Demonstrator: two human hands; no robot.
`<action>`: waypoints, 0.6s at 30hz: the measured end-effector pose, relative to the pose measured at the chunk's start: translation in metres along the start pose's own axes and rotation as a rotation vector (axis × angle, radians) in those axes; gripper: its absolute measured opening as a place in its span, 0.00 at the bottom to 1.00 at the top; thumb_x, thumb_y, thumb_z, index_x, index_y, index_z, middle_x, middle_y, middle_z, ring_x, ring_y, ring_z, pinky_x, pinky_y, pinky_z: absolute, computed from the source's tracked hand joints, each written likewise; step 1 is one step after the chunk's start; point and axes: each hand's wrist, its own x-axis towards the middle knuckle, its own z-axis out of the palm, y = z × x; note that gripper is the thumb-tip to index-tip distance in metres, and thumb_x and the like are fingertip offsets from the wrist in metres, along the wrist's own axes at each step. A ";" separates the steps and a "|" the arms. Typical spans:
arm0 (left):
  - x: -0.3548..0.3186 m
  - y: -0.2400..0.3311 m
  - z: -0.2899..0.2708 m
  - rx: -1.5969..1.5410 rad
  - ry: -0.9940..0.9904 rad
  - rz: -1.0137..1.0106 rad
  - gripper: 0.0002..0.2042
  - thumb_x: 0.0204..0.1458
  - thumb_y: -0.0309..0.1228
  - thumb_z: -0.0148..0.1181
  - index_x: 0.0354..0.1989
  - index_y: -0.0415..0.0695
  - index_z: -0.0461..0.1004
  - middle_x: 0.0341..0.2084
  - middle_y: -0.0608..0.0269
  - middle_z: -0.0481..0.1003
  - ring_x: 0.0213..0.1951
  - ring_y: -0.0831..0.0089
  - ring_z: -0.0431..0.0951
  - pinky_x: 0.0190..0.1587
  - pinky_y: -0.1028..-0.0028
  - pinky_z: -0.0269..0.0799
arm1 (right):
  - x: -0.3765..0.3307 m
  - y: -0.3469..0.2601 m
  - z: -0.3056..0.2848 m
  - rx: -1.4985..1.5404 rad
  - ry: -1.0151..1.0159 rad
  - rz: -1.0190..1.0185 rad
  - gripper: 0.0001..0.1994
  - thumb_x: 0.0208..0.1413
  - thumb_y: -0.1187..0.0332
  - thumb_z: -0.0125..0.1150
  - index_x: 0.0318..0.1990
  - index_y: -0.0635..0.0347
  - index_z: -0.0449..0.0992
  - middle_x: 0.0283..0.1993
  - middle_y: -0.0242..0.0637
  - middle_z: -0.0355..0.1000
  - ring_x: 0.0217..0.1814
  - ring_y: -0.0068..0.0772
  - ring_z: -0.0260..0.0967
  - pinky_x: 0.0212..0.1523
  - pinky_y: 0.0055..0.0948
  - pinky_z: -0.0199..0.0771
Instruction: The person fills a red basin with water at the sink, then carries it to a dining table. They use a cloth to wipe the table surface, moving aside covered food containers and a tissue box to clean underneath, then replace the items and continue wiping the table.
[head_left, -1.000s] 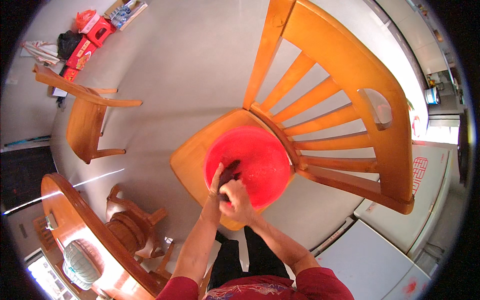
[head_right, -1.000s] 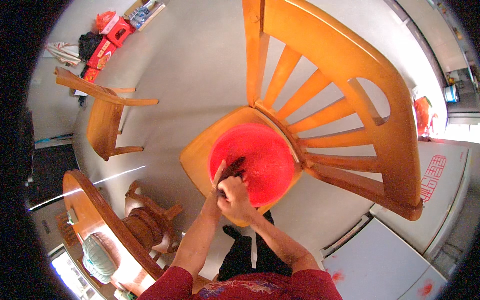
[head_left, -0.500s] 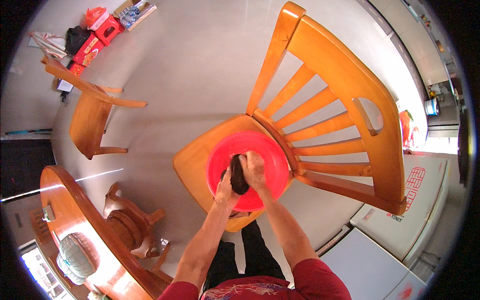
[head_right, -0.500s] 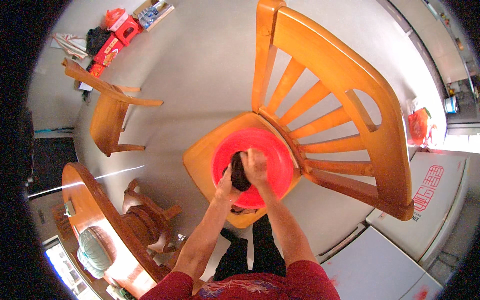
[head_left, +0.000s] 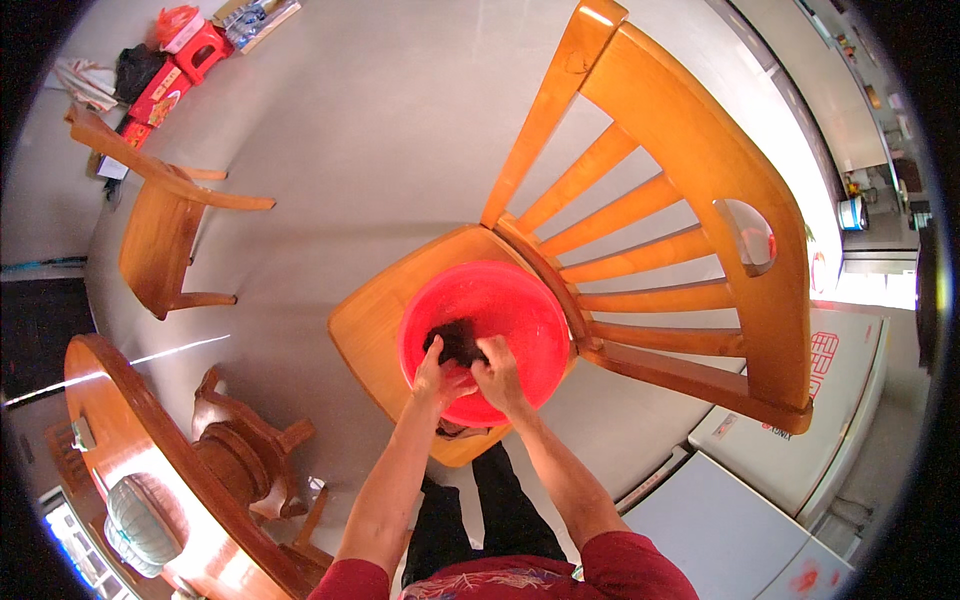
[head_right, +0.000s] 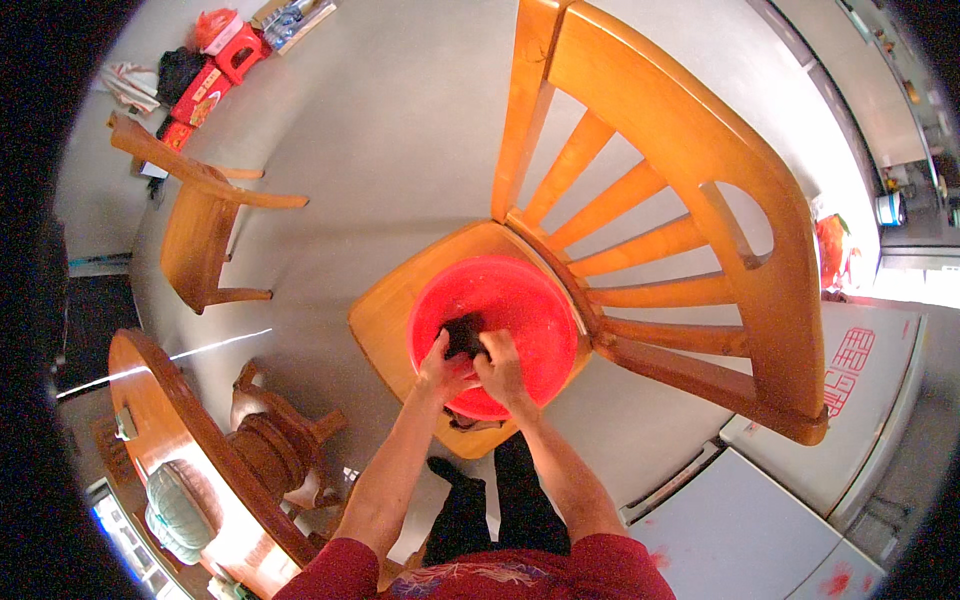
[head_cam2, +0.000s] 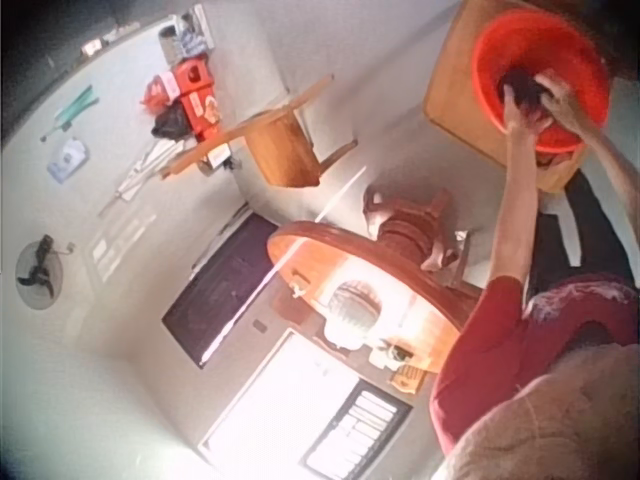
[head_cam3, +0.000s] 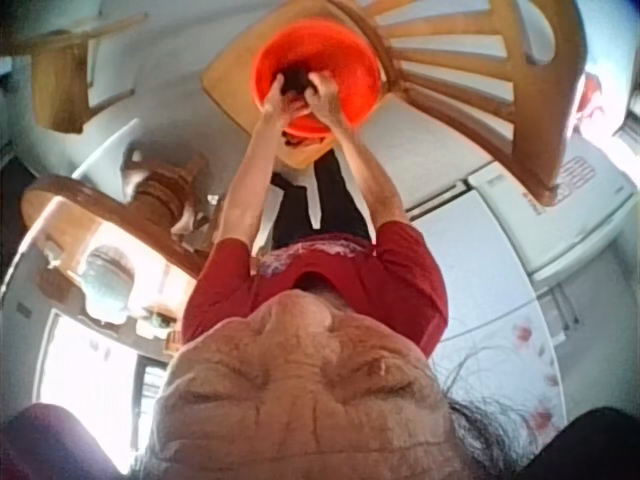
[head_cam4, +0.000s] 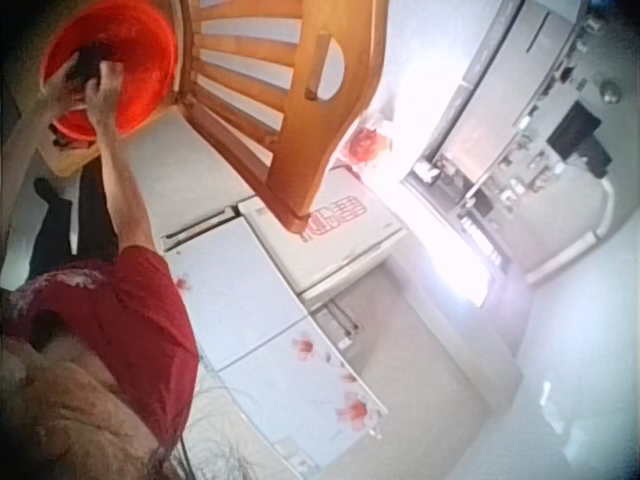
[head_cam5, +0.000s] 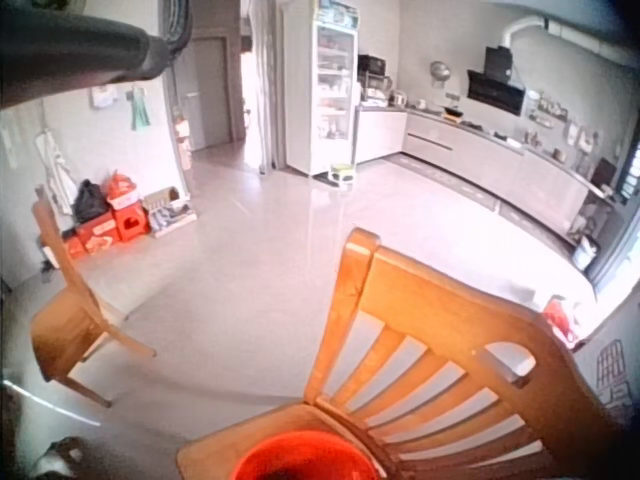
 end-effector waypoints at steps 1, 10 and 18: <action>0.002 0.001 -0.001 -0.006 -0.076 0.043 0.35 0.54 0.56 0.57 0.62 0.45 0.58 0.60 0.52 0.60 0.56 0.49 0.66 0.50 0.47 0.69 | -0.005 -0.025 -0.009 0.084 -0.055 -0.042 0.16 0.45 0.79 0.52 0.45 0.66 0.69 0.44 0.54 0.67 0.51 0.56 0.64 0.56 0.44 0.64; -0.006 -0.008 -0.017 -0.246 -0.560 0.241 0.14 0.58 0.41 0.58 0.43 0.43 0.74 0.35 0.57 0.77 0.37 0.65 0.78 0.41 0.67 0.77 | -0.010 -0.141 -0.022 0.253 0.037 -0.359 0.10 0.54 0.72 0.59 0.38 0.63 0.65 0.41 0.45 0.62 0.42 0.45 0.61 0.43 0.40 0.62; -0.075 -0.027 0.088 -0.082 -0.194 0.307 0.22 0.63 0.48 0.39 0.54 0.45 0.70 0.49 0.61 0.74 0.51 0.66 0.75 0.55 0.64 0.71 | 0.035 -0.066 -0.039 0.772 0.157 0.383 0.09 0.57 0.65 0.59 0.39 0.60 0.72 0.35 0.32 0.69 0.41 0.27 0.67 0.44 0.29 0.68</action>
